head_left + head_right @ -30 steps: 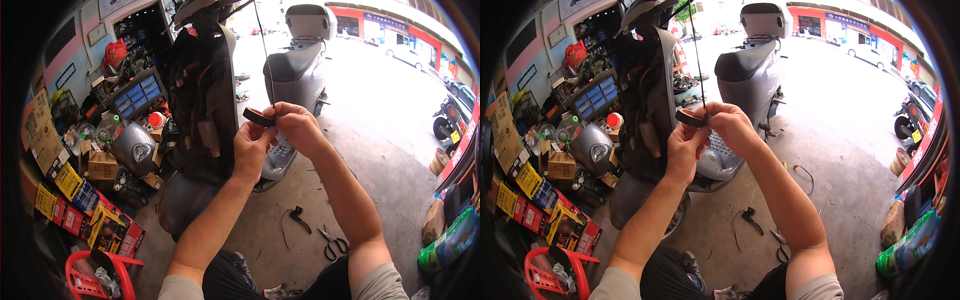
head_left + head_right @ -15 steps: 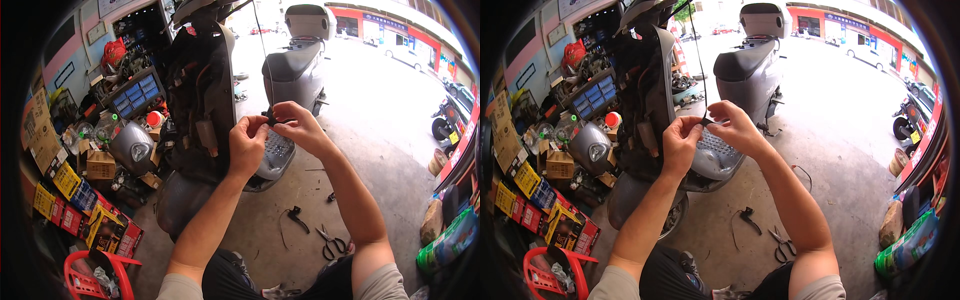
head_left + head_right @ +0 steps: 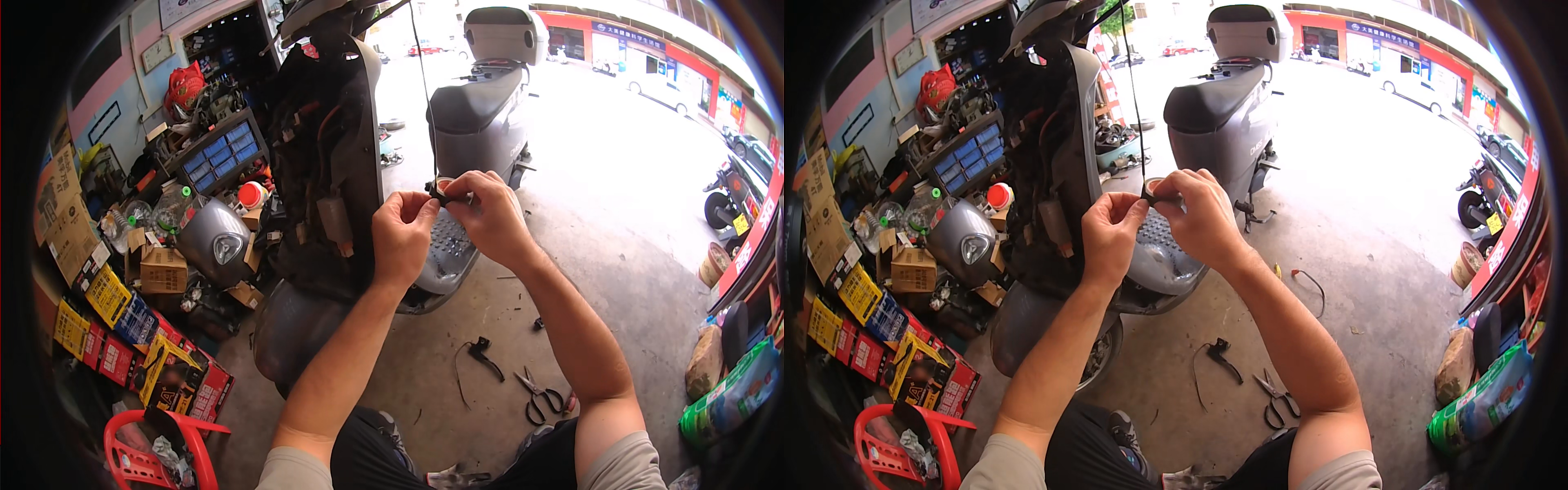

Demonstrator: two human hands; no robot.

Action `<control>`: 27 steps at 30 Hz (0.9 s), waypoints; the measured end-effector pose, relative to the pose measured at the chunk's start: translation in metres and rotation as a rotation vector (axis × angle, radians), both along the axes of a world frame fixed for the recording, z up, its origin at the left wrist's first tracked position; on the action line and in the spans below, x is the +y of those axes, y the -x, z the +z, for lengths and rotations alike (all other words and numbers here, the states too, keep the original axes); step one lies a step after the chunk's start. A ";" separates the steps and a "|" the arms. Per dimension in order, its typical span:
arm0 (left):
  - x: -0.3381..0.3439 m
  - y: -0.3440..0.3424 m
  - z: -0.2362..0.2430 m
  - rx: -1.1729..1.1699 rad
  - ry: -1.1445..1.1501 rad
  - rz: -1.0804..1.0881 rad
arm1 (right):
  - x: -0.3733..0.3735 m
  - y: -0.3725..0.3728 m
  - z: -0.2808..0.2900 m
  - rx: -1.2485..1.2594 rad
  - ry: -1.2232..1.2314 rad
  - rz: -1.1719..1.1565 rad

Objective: Connecting and taping electrical wires on a scooter/motorcycle.

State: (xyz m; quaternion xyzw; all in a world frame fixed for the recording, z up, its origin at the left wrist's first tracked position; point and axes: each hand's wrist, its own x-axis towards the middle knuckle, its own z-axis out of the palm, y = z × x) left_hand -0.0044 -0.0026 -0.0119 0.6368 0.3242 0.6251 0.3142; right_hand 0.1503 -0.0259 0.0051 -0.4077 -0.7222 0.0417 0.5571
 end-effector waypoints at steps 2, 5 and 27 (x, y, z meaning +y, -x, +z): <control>0.000 -0.001 -0.001 -0.035 0.003 -0.026 | 0.004 0.000 -0.002 0.018 -0.020 -0.009; 0.000 -0.003 -0.001 -0.070 0.020 -0.054 | 0.008 0.004 -0.005 0.141 0.065 0.023; -0.003 -0.002 0.002 0.012 -0.075 0.000 | 0.010 -0.004 0.017 0.415 0.359 0.680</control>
